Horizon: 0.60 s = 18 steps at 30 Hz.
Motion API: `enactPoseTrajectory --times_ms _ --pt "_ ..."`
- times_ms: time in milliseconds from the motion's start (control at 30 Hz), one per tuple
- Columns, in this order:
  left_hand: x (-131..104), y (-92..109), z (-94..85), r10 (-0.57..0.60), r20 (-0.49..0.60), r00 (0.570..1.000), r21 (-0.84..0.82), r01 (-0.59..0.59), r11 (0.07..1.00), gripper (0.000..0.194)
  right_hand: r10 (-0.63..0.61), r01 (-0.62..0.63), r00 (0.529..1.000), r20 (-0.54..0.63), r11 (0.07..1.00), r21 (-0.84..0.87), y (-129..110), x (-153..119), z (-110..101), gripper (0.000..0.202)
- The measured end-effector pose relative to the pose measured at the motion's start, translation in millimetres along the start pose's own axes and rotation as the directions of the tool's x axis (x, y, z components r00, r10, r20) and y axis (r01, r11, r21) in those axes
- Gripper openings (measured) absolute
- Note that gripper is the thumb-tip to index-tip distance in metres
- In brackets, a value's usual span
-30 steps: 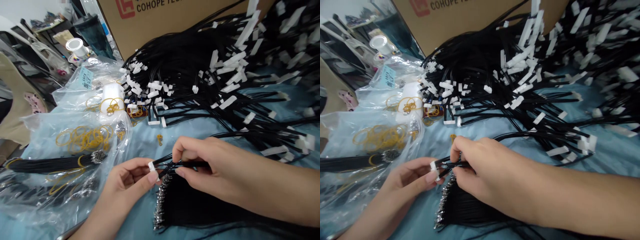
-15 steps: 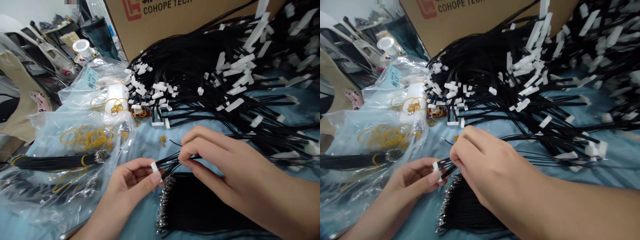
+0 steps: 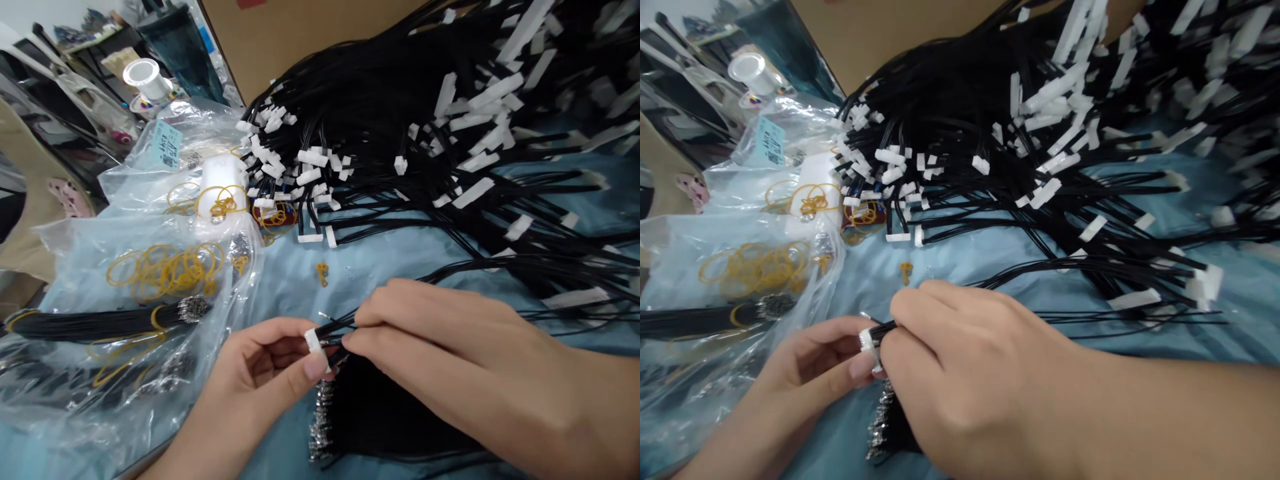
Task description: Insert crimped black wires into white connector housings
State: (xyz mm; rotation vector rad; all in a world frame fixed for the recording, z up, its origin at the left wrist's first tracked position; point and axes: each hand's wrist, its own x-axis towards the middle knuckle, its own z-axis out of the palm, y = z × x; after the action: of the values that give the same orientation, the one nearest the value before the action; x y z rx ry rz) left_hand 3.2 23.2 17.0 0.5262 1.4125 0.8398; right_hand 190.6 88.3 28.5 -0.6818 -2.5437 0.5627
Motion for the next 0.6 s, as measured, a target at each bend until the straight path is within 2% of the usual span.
enactPoseTrajectory --times_ms 333,600 --pt "-1.2 -1.9 0.3 -0.019 0.004 1.000 -0.037 0.019 0.999 0.016 -0.045 0.045 0.998 -0.049 0.999 -0.006 1.1 -6.5 8.1 0.030" --pt "-2.1 -0.5 -0.4 -0.023 0.009 1.000 -0.020 0.023 1.000 0.015 -0.085 0.086 0.996 -0.012 0.986 0.140 6.9 -11.9 8.6 0.022"
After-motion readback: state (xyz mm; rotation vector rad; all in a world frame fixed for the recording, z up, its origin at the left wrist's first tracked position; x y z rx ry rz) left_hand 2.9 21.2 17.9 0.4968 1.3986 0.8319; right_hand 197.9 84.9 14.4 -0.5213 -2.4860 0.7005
